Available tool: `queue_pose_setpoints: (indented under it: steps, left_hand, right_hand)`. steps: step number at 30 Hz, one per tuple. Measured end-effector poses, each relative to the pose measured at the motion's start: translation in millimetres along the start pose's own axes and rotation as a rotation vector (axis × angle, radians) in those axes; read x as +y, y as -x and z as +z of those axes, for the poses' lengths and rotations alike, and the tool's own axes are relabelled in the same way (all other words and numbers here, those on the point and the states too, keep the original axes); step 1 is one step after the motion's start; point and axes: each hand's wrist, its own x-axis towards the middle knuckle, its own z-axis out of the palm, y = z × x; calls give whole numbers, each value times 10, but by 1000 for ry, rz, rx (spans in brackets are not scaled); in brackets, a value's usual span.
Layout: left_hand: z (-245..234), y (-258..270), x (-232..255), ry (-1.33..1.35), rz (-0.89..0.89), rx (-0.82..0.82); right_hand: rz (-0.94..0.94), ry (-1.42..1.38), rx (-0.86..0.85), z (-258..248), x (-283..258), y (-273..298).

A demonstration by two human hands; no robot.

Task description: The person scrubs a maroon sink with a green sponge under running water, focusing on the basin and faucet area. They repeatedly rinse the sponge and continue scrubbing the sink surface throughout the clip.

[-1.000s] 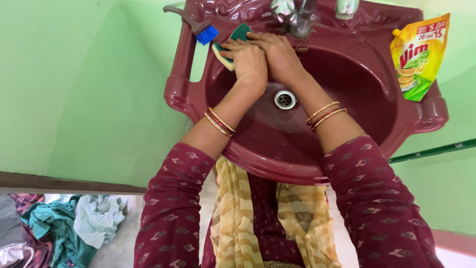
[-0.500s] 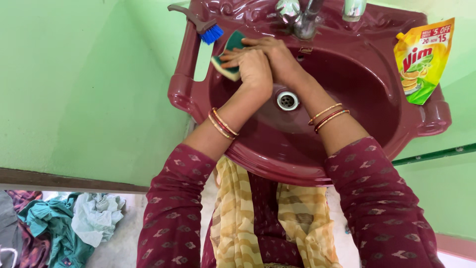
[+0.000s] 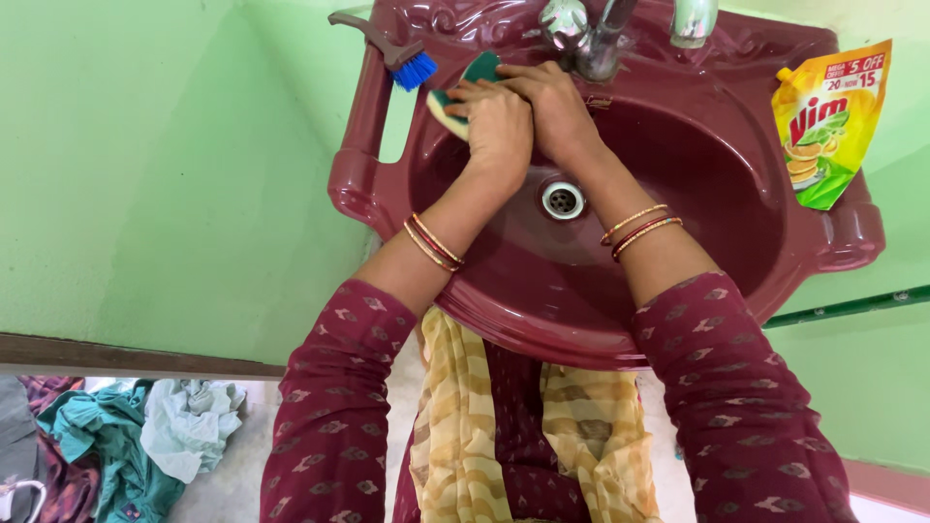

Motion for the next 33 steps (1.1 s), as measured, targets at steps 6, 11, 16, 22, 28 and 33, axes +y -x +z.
queue_pose_setpoints:
  steps: [6, 11, 16, 22, 28, 33]
  left_hand:
    - [385, -227, 34, 259, 186, 164]
    - [565, -321, -20, 404, 339, 301]
    - [540, -339, -50, 476, 397, 334]
    - [380, -252, 47, 449, 449, 254]
    - [217, -127, 200, 457, 423, 320]
    - [121, -31, 475, 415, 459, 290]
  right_hand:
    - [61, 327, 77, 118, 218, 64]
    - [107, 475, 95, 132, 309, 111]
    - [212, 494, 69, 93, 275, 82]
    - [358, 377, 72, -118, 279, 46]
    - [535, 291, 15, -385, 225, 26]
    - [725, 315, -124, -616, 354, 54]
